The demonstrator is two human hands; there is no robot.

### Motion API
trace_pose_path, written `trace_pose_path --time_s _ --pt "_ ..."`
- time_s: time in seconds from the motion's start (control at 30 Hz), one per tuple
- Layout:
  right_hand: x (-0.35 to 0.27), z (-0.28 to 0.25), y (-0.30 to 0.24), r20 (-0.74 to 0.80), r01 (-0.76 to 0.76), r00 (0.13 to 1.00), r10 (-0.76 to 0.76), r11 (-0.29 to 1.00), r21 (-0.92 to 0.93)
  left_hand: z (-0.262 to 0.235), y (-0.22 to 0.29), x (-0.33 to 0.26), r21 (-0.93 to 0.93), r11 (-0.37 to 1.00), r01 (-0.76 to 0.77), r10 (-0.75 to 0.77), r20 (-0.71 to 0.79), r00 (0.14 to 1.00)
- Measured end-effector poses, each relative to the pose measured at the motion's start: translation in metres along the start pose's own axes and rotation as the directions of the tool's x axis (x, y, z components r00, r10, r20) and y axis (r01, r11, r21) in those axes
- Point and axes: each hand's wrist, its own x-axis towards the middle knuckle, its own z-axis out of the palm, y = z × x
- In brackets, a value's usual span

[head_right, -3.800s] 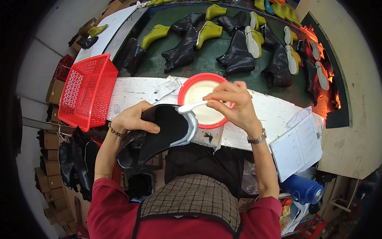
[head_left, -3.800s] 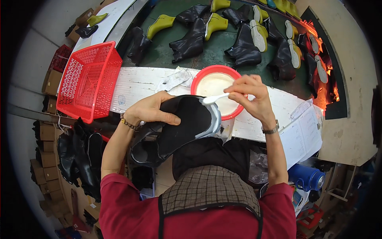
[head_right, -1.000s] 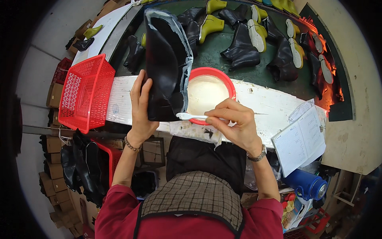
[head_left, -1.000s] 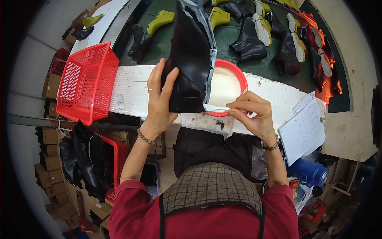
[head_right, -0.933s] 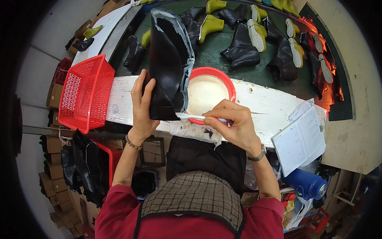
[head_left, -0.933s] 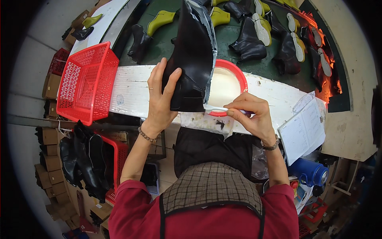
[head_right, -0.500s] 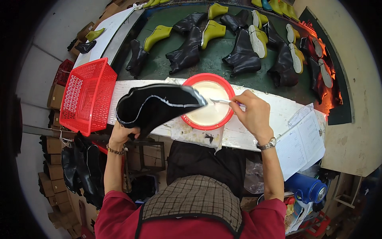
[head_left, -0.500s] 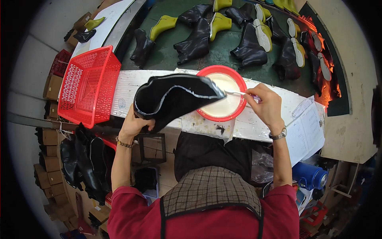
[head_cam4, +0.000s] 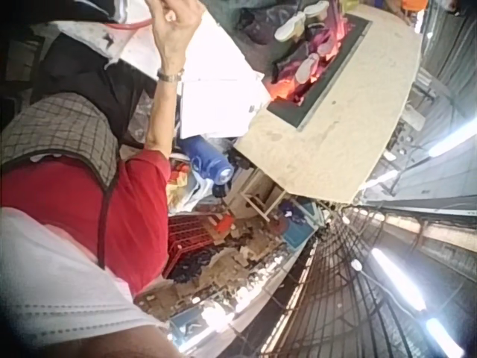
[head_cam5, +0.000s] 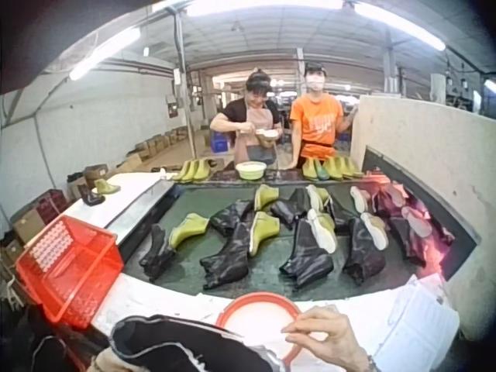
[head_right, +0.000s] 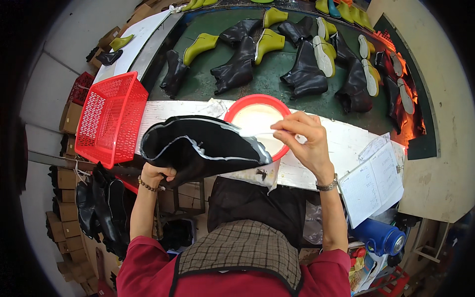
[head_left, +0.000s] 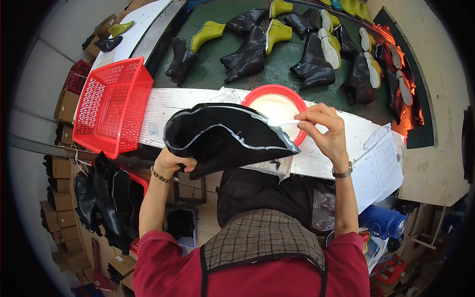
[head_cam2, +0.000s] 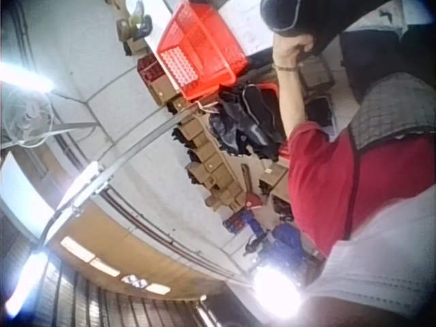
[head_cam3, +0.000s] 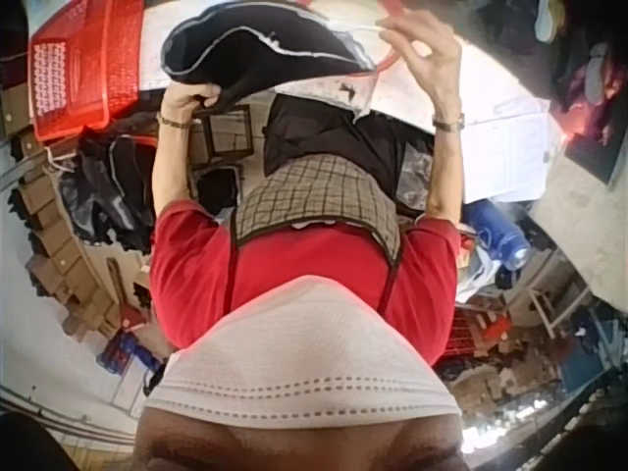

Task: The person repeatedly applies a white substance from a red bowl onto the inner lining of black boots using a white plastic spoon. They pick up boots from a red basket, apply the substance, and place them on a green work surface. Other workers are visible in the background performing similar tasks.

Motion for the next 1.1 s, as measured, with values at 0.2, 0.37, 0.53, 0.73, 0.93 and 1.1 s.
trace_pose_path --time_s 0.2,0.37,0.53,0.73,0.93,1.1 --pt "0.031 0.003 -0.012 0.048 0.151 0.987 -0.151 0.988 0.002 0.041 0.01 0.012 0.076 0.986 0.149 -0.152 0.047 0.987" --pt "0.049 0.001 -0.015 0.145 0.267 0.953 -0.267 0.963 0.019 0.048 0.006 0.022 0.102 0.963 0.25 -0.267 0.238 0.934" --pt "0.065 0.004 -0.025 0.251 0.333 0.913 -0.322 0.943 -0.001 0.054 -0.017 0.034 -0.014 0.894 0.447 -0.418 0.33 0.846" --pt "0.077 0.02 -0.021 0.171 0.325 0.929 -0.328 0.945 0.045 0.046 -0.029 0.032 -0.09 0.882 0.463 -0.396 0.394 0.829" --pt "0.016 -0.007 0.051 -0.318 -0.121 0.937 0.143 0.989 0.09 0.004 -0.004 0.023 -0.366 0.926 0.096 -0.081 0.057 0.995" --pt "-0.071 0.021 0.111 -0.328 -0.473 0.818 0.472 0.877 0.084 -0.018 0.048 0.098 -0.547 0.831 -0.1 0.018 -0.154 0.988"
